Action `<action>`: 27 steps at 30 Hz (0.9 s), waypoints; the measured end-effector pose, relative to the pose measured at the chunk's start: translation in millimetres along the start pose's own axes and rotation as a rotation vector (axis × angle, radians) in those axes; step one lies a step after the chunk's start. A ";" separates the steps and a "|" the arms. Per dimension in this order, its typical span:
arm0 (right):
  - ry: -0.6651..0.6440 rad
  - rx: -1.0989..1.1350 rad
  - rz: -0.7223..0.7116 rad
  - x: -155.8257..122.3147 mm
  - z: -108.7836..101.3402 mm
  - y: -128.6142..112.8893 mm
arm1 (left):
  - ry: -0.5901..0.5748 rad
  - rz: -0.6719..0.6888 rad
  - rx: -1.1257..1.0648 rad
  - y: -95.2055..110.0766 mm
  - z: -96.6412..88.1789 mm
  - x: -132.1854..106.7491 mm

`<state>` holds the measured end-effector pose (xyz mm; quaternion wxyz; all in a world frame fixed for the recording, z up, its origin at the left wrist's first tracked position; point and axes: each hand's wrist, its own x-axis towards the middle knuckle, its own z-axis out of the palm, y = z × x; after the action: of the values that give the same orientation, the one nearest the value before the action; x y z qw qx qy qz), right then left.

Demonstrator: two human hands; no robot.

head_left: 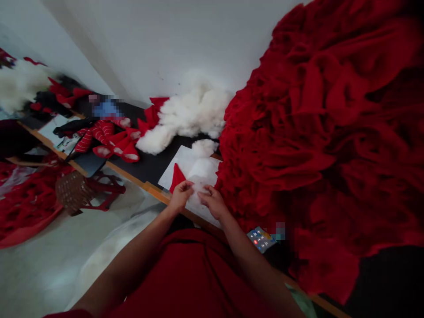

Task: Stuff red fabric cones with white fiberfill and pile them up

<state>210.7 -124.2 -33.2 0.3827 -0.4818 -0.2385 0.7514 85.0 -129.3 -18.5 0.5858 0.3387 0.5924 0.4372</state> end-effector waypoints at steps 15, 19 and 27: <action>0.233 0.069 0.155 3.3 -4.1 16.2 | 0.061 0.424 1.131 -43.6 -93.5 39.0; 0.201 0.090 0.210 1.3 2.3 20.7 | 0.100 0.420 1.109 -32.6 -86.0 44.4; 0.026 -0.169 -0.310 15.8 45.3 10.2 | 0.085 0.415 0.679 8.2 -51.1 21.6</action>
<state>162.2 -117.1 -30.0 0.4550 -0.4795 -0.3672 0.6544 31.7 -112.6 -23.1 0.3145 0.6072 0.6460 0.3392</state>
